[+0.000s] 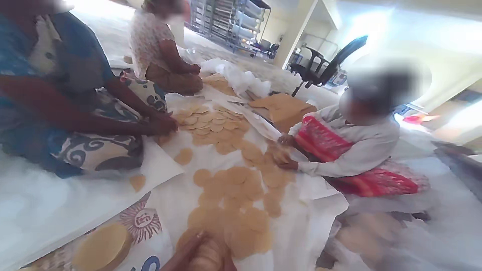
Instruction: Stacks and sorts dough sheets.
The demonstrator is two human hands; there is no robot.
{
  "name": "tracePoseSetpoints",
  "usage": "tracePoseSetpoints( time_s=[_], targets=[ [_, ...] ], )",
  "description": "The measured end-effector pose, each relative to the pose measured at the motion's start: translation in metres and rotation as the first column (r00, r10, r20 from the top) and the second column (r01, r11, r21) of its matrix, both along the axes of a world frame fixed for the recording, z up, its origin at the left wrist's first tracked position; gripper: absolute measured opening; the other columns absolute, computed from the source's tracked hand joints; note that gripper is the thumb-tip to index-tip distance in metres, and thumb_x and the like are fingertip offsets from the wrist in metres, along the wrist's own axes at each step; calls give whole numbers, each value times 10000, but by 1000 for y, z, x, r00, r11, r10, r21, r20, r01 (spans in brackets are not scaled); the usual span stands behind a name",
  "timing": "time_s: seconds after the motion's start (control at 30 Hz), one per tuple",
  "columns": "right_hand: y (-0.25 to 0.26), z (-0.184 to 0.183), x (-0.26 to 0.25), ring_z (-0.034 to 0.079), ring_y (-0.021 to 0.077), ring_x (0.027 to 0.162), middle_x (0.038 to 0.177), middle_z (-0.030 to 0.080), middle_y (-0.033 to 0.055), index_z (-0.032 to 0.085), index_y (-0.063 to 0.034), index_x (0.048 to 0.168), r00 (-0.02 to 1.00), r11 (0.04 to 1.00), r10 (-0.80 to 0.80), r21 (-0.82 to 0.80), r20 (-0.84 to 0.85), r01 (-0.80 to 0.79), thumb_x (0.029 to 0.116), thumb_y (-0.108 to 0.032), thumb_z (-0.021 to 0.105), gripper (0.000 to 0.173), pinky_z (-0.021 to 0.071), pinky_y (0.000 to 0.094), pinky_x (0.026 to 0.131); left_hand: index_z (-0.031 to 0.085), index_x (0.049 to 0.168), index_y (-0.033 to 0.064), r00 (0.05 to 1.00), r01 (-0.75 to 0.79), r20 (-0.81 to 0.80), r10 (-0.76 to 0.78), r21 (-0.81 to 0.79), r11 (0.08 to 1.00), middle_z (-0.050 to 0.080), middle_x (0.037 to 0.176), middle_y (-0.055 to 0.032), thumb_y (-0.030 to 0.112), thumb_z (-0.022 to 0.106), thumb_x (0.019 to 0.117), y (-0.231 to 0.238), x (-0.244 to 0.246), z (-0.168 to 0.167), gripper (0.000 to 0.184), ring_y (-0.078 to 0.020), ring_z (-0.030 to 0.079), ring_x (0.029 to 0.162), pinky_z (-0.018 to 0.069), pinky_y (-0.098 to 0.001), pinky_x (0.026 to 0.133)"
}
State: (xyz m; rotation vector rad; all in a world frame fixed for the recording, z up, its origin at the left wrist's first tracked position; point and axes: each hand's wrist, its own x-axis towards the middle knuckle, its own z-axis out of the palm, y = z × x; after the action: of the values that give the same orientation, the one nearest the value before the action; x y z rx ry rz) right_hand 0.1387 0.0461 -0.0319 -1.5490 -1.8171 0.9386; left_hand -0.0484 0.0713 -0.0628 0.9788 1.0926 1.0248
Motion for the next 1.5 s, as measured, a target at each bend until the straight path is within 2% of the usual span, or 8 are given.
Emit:
tracePoseSetpoints(
  time_s=[0.23,0.37,0.47,0.7,0.97,1.07,1.17,1.5],
  targets=[
    [-9,-5,20,591,96,1217,1343,558,280,300,170,1431,939,983,53,184,-341,11,608,-373,937,1174,481,241,1040,408,1559,133,979,75,169,-117,235,969,433,1591,-49,775,300,956,-11,-6,14,887,-186,440,1437,402,-426,1165],
    [-6,-38,25,552,308,1332,1469,480,305,223,126,1527,994,994,101,-29,-29,-102,500,-314,980,1350,478,413,1108,310,1602,94,993,90,-90,-73,200,976,287,1664,-101,533,465,1020,-15,14,-29,746,-204,265,1537,243,-453,1258],
    [-1,-30,28,511,426,1348,1451,475,360,339,166,1469,987,970,144,188,77,-156,454,-396,971,1321,442,498,1133,320,1598,94,989,92,-137,-61,236,967,254,1676,-107,452,434,1053,-20,21,-36,663,-207,235,1549,228,-456,1267],
    [24,-22,28,677,353,1148,1279,654,269,537,116,1364,991,987,123,98,58,-128,528,-347,952,1041,555,494,974,316,1595,76,986,43,154,-60,113,993,323,1655,-60,638,214,1042,-26,14,-19,795,-166,300,1522,272,-404,1250],
    [-3,-5,24,597,88,1193,1324,584,235,399,124,1397,937,972,115,231,-331,-38,609,-465,918,1112,504,235,1002,275,1620,123,997,74,-1,-78,345,936,259,1682,-55,700,393,986,-17,14,24,865,-175,240,1546,228,-429,1267],
    [-7,-25,35,493,388,1358,1464,451,352,335,145,1478,975,977,211,19,-66,-210,540,-481,948,1283,439,473,1127,308,1612,141,948,149,-318,-27,368,918,236,1688,-66,596,460,1005,-17,15,-3,773,-209,207,1559,219,-475,1267],
    [-5,-24,31,443,442,1400,1498,416,365,313,165,1487,969,973,229,-2,88,-230,465,-707,886,1460,392,498,1171,350,1597,150,892,167,-451,11,352,921,273,1673,-87,551,439,1019,-21,24,-23,709,-239,216,1556,209,-522,1258],
    [1,-11,34,654,322,1183,1329,628,223,511,46,1411,932,949,309,7,188,-316,534,-347,970,1064,556,476,988,263,1603,47,981,-190,-17,194,139,972,292,1658,-122,598,330,1037,-41,30,-30,792,-214,323,1510,328,-423,1216]
  ],
)
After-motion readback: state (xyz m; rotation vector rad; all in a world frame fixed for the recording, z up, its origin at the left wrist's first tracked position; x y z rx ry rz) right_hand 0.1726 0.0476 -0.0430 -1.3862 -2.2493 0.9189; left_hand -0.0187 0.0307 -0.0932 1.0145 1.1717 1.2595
